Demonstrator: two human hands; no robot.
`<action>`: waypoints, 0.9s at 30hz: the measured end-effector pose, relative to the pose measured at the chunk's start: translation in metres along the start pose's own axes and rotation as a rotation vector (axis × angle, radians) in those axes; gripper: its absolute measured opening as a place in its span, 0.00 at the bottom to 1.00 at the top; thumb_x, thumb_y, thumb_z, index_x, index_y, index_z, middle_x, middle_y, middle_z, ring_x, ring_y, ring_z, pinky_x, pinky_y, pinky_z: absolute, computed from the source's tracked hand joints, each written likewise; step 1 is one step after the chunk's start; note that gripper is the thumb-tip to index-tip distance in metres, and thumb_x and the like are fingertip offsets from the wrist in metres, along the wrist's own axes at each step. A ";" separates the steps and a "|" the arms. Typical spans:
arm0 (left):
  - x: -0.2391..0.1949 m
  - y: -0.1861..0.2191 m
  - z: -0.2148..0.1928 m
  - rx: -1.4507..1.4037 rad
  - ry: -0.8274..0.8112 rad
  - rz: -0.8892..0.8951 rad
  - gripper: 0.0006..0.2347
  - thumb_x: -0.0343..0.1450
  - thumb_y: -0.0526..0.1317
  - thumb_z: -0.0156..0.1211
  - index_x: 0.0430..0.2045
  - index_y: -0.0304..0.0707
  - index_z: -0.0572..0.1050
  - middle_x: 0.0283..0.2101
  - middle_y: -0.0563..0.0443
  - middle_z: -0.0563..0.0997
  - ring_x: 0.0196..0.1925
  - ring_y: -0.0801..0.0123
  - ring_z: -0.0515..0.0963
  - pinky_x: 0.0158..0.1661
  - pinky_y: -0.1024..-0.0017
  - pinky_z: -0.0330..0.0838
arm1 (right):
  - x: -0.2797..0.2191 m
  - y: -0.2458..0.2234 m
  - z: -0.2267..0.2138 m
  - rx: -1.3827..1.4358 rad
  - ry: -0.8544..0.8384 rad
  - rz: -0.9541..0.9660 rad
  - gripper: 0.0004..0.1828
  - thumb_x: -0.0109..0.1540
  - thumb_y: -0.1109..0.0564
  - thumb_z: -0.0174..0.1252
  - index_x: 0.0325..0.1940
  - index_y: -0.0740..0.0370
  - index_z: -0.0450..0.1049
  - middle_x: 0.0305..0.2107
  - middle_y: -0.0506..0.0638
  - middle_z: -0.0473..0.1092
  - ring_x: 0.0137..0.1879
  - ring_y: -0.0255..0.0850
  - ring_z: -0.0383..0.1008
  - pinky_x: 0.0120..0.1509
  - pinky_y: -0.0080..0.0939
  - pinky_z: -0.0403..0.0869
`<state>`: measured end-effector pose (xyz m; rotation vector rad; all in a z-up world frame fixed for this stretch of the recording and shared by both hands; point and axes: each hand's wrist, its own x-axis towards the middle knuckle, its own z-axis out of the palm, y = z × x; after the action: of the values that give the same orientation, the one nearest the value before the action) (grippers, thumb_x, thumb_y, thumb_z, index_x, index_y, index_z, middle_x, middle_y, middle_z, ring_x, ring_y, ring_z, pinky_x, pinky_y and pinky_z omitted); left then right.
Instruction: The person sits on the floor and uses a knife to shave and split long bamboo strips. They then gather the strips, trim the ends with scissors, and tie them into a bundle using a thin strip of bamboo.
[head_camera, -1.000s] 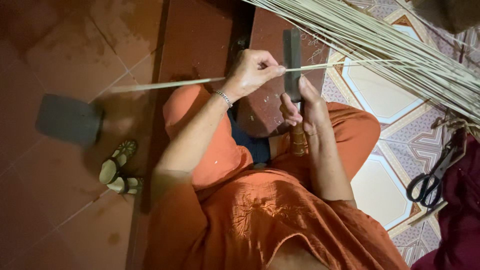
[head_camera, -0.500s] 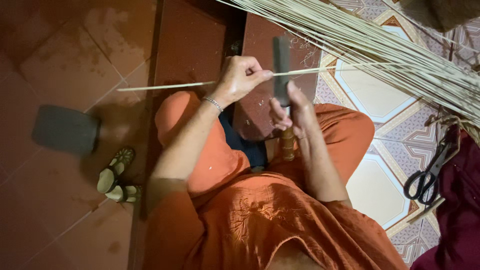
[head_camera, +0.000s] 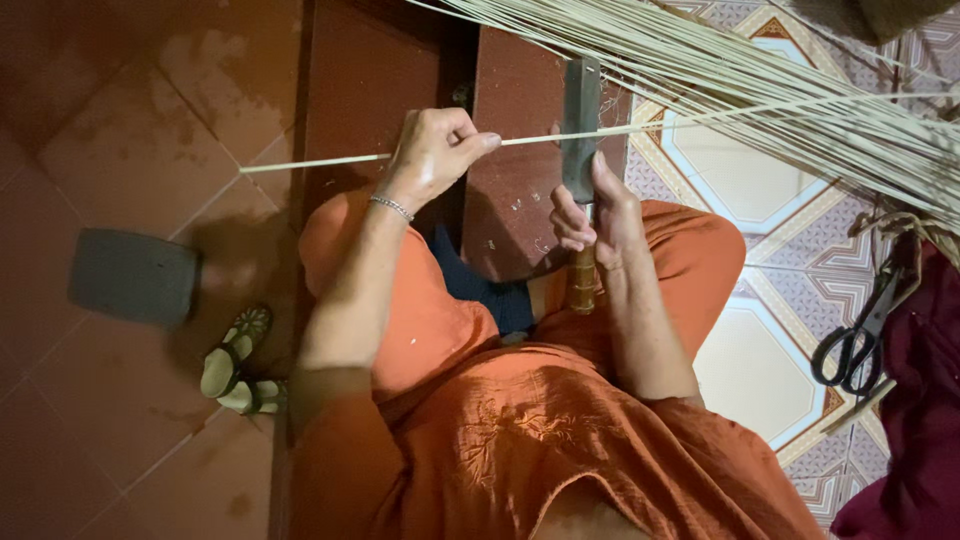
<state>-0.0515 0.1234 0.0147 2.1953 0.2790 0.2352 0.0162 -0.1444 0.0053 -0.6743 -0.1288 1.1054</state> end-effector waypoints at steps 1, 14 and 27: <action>0.000 0.000 0.002 0.003 0.023 0.012 0.14 0.67 0.46 0.75 0.21 0.34 0.81 0.20 0.48 0.81 0.21 0.73 0.79 0.25 0.70 0.74 | 0.000 0.000 0.003 0.000 0.000 0.001 0.34 0.74 0.34 0.38 0.82 0.47 0.51 0.15 0.46 0.55 0.16 0.32 0.51 0.21 0.34 0.56; -0.005 0.030 0.030 -0.039 0.054 0.057 0.15 0.67 0.45 0.74 0.19 0.31 0.80 0.19 0.47 0.81 0.18 0.73 0.77 0.22 0.71 0.71 | 0.007 0.020 0.031 -0.059 0.076 0.074 0.23 0.71 0.36 0.40 0.62 0.50 0.60 0.13 0.47 0.57 0.14 0.33 0.51 0.18 0.33 0.55; -0.007 0.007 0.008 -0.009 0.036 0.050 0.13 0.68 0.43 0.73 0.22 0.31 0.79 0.21 0.45 0.81 0.21 0.72 0.80 0.25 0.70 0.74 | 0.009 0.015 0.004 0.041 -0.021 0.078 0.33 0.74 0.34 0.36 0.82 0.45 0.51 0.16 0.45 0.54 0.16 0.32 0.50 0.20 0.32 0.56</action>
<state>-0.0549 0.1113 0.0153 2.1922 0.2430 0.3036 0.0065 -0.1308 -0.0017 -0.6351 -0.0984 1.1872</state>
